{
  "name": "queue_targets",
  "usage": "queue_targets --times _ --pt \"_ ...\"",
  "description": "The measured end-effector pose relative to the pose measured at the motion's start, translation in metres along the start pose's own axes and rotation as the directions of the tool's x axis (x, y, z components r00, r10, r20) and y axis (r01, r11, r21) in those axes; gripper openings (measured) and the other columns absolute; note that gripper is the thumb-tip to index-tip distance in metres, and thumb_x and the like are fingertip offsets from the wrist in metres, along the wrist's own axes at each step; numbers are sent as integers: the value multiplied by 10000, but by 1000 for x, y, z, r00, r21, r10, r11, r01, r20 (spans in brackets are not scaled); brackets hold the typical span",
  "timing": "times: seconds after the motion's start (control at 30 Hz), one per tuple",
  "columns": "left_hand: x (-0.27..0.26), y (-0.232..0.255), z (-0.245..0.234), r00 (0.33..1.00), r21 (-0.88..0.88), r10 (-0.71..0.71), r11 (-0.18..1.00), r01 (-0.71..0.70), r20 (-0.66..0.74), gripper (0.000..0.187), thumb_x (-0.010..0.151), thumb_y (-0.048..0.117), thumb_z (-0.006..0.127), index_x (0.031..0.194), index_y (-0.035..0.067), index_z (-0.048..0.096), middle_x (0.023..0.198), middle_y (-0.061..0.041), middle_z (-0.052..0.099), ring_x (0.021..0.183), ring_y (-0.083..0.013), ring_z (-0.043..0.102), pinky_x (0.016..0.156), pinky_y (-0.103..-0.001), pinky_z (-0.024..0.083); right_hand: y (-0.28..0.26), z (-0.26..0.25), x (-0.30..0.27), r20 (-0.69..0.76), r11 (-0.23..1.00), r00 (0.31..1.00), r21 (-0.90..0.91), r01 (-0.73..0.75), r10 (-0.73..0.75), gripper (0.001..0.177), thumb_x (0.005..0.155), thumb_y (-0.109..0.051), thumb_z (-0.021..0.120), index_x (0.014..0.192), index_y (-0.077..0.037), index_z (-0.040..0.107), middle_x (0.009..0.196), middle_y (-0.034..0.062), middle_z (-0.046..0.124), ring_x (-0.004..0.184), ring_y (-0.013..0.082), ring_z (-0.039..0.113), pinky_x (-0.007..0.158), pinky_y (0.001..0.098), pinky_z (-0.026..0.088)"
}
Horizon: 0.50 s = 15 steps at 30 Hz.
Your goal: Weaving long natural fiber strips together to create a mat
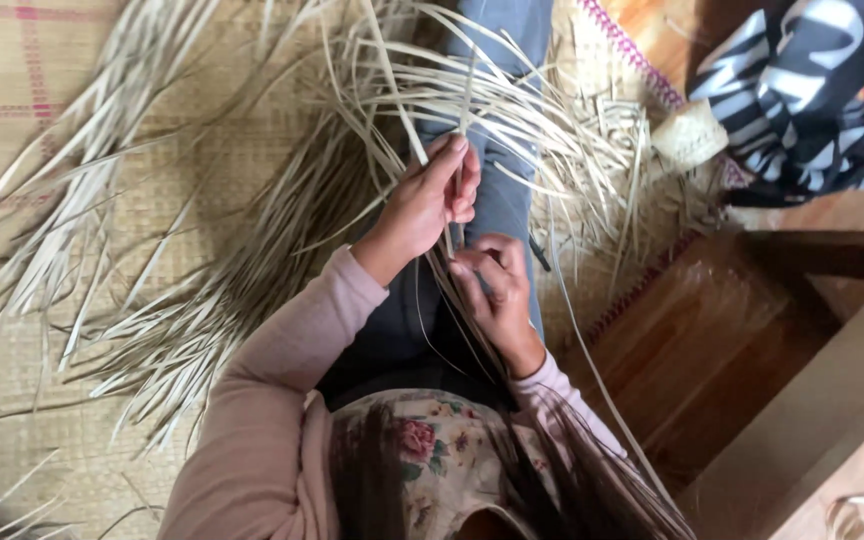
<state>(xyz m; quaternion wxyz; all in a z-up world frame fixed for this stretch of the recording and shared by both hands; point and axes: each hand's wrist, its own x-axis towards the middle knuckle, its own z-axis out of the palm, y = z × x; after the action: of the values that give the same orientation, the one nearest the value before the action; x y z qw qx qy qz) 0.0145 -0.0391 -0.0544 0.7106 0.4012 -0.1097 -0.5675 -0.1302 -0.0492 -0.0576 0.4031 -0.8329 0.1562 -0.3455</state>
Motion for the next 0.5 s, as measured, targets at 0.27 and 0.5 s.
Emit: queue_targets --times 0.27,0.5 --pt "4 8 -6 992 -47 122 992 -120 44 292 898 395 405 824 114 439 539 37 330 411 -36 338 328 -142 290 6 -9 -2 48 992 992 -43 119 -116 78 786 -81 640 811 -8 637 795 124 614 699 301 585 642 383 465" --pt "6 17 -14 987 -63 160 985 -160 -7 279 917 364 353 800 123 430 524 58 253 392 -44 278 311 -147 273 12 -11 -9 53 997 998 64 -47 43 52 784 -40 626 815 -9 653 737 125 607 659 298 590 595 369 466"
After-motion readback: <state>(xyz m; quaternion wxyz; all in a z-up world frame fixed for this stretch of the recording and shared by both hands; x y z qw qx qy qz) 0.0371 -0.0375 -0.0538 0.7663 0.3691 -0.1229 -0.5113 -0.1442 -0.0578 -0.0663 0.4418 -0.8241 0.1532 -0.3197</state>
